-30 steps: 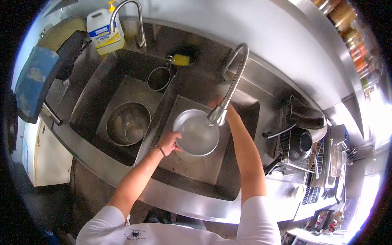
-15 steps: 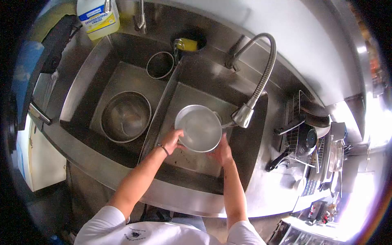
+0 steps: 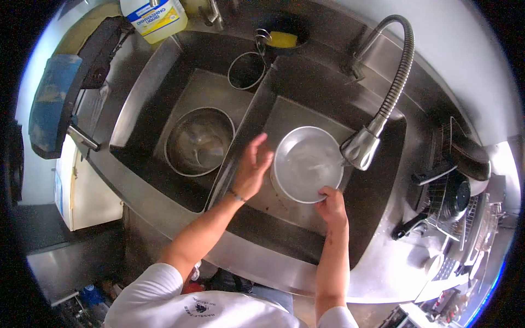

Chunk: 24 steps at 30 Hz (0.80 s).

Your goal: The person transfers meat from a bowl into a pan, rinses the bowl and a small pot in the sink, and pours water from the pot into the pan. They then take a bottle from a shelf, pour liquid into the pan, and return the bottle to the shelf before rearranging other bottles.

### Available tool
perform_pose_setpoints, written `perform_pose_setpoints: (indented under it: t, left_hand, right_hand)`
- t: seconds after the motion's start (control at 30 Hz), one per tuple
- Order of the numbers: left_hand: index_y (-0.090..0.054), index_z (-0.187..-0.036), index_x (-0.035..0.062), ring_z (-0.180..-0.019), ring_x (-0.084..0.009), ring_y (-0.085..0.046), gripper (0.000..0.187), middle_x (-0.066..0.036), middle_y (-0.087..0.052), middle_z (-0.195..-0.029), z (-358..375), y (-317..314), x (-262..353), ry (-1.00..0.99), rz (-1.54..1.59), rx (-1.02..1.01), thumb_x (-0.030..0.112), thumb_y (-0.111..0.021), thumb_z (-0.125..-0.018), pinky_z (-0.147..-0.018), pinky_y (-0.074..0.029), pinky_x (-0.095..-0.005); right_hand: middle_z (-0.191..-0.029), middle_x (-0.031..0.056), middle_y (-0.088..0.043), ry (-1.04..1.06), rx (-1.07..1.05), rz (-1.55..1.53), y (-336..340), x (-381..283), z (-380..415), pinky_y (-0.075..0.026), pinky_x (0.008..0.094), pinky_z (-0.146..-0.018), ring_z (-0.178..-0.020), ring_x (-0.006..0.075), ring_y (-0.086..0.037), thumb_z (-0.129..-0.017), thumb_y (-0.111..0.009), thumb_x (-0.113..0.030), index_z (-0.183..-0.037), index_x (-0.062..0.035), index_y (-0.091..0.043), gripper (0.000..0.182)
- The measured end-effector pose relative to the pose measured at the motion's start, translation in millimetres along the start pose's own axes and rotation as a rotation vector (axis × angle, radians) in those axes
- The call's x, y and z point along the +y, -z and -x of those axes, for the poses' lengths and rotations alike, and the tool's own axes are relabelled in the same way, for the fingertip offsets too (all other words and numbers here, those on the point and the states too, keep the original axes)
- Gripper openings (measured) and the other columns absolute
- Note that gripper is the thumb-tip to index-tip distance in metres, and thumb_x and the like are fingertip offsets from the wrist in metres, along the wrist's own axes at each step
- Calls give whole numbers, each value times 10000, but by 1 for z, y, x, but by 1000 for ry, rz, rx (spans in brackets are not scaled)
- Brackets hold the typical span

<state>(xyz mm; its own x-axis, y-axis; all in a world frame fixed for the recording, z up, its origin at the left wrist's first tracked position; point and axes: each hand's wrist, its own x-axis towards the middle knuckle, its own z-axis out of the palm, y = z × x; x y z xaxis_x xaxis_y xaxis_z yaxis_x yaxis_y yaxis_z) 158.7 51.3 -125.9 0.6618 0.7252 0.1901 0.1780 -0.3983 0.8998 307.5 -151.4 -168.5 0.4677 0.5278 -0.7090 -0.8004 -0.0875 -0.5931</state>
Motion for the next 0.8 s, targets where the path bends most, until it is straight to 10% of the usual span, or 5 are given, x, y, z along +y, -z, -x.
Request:
perform_pose_setpoints:
  t: [0.2,0.27,0.57,0.67,0.8]
  left_hand:
    - [-472,-1199,-9,-1055,-262,-511,435,-150,-525,-1149,-26,166,-36,149,-583,708,206,-603,-844,-878,-419,-350]
    - [-508,-1172,30,-988,-203,-539,389,-96,-572,-1068,-13,194,-44,239,-98,698,217,-618,-849,-857,-425,-360]
    - [-526,-633,50,-617,-230,-575,319,-76,-566,-650,50,35,195,-83,891,-235,253,-593,-869,-655,-468,-379]
    - [-615,-807,162,-813,-201,-594,62,-14,-639,-835,36,24,230,-242,1007,-787,170,-677,-805,-835,-397,-352]
    - [-590,-659,162,-656,-152,-515,180,31,-547,-666,87,-22,283,-89,1196,-256,243,-654,-806,-679,-366,-311]
  right_hand:
    - [-981,158,-534,109,143,-153,-15,-17,21,-496,347,-643,-852,248,-570,-731,-445,10,-1077,91,-441,356]
    - [-1039,181,-505,195,52,-196,-5,-21,16,-522,397,-741,-963,294,-552,-742,-437,-1,-1132,119,-398,410]
    - [-1131,217,-497,190,115,-225,-17,-34,33,-542,426,-798,-994,320,-565,-796,-429,-38,-1120,146,-408,373]
    - [-1128,217,-503,239,19,-185,-22,-32,39,-538,427,-809,-994,317,-567,-812,-420,-40,-1143,147,-397,380]
    - [-1121,208,-515,190,-20,-139,-28,-29,38,-535,418,-817,-984,307,-573,-817,-421,-40,-1180,116,-390,396]
